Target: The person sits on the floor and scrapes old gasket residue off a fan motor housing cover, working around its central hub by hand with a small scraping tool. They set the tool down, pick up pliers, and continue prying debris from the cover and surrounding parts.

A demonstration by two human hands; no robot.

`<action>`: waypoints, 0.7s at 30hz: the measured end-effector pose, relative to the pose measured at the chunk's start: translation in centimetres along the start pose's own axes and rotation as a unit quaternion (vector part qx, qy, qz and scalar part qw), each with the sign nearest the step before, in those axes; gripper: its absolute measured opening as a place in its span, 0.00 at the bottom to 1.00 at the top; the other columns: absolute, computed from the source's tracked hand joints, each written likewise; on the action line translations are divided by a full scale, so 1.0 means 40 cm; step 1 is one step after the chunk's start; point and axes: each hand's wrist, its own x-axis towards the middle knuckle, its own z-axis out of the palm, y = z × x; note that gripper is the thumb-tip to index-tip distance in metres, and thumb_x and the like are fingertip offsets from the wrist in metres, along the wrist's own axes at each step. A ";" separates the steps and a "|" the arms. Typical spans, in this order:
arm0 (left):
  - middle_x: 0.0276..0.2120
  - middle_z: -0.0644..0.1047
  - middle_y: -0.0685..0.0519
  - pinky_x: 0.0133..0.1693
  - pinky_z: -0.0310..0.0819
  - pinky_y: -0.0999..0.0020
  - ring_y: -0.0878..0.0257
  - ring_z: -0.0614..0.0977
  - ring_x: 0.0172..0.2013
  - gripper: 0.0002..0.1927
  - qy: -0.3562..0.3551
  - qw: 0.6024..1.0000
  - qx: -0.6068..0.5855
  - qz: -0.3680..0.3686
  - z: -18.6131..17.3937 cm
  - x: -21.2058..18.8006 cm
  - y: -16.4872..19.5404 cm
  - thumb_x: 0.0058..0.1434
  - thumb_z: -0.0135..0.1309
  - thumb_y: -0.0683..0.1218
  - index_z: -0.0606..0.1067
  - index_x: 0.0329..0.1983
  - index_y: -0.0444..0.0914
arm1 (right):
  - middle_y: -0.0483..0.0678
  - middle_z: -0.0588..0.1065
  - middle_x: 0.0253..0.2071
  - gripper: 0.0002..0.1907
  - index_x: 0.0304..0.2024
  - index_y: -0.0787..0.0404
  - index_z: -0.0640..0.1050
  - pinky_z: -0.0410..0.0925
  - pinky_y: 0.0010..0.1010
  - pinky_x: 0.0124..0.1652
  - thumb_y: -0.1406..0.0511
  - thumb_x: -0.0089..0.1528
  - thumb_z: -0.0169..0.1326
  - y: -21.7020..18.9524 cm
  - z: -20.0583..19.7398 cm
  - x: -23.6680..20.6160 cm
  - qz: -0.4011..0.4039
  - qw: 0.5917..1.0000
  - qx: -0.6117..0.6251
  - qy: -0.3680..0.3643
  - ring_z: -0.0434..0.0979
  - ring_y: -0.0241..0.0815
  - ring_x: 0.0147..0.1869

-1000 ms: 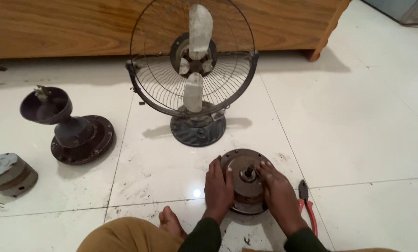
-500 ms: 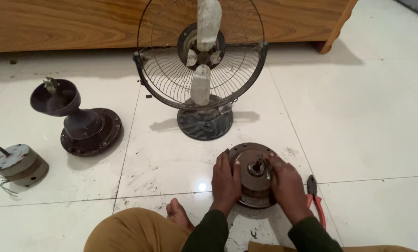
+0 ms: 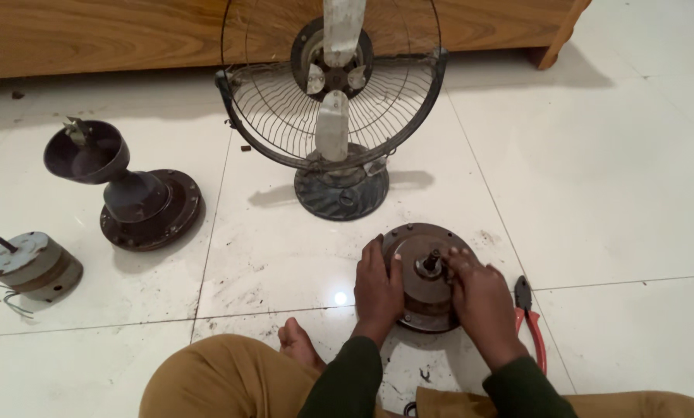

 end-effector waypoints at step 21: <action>0.64 0.69 0.41 0.59 0.66 0.54 0.42 0.71 0.61 0.27 -0.020 0.999 -0.004 -0.025 0.002 -0.004 -0.003 0.70 0.45 0.51 0.63 0.68 0.34 | 0.59 0.78 0.55 0.16 0.52 0.63 0.81 0.70 0.45 0.54 0.71 0.62 0.50 -0.067 0.004 -0.038 0.093 0.995 0.042 -0.022 0.79 0.61 0.54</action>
